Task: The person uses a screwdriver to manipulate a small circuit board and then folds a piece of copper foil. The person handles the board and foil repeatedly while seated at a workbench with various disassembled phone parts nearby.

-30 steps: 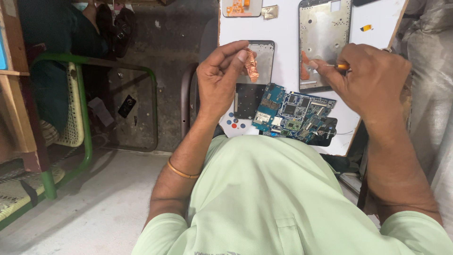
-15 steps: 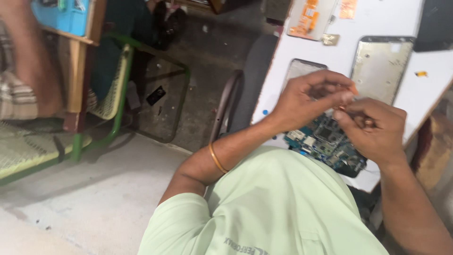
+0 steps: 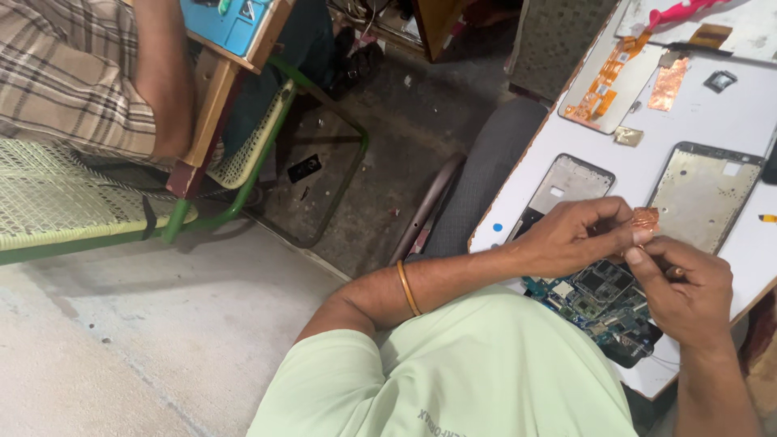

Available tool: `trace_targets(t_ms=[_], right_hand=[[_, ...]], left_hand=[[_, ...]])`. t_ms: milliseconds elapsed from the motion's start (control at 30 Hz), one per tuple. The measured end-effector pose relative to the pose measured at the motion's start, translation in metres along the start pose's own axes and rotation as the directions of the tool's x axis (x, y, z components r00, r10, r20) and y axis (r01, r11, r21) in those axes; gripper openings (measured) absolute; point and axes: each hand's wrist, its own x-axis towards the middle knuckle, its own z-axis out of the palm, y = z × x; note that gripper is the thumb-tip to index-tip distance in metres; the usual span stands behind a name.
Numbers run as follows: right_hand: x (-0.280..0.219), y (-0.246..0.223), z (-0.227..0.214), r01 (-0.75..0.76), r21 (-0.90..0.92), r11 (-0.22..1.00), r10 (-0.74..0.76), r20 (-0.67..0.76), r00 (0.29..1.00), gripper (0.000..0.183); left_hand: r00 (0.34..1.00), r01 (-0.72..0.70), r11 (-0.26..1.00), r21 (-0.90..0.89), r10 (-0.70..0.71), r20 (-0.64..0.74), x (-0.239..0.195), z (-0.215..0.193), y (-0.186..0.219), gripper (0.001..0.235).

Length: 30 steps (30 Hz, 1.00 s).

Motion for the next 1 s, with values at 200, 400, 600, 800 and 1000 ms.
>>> trace_targets(t_ms=[200,400,600,800,1000], right_hand=[[0.002,0.007,-0.005,-0.002,0.119,0.993,-0.005,0.058,0.998,0.010],[-0.004,0.004,-0.003,0.111,-0.014,0.994,-0.111,0.015,0.994,0.011],[-0.005,0.000,0.002,0.058,-0.091,0.994,-0.061,-0.027,0.998,0.009],[0.006,-0.003,-0.008,-0.041,0.006,0.999,0.041,0.018,0.999,0.012],[0.011,-0.024,-0.013,0.058,0.421,0.905,-0.018,-0.099,0.995,0.032]], left_hand=[[1.000,0.000,0.990,0.139,-0.002,0.015,0.000,0.002,0.001,0.039],[0.935,-0.345,0.919,0.191,0.355,-0.016,-0.001,0.006,-0.001,0.041],[0.988,-0.154,0.987,0.046,0.155,-0.020,-0.002,0.005,0.000,0.032],[0.994,-0.084,0.996,0.041,0.087,-0.067,0.000,0.003,0.007,0.021],[0.995,-0.099,0.968,0.230,0.101,0.002,-0.003,-0.001,0.015,0.019]])
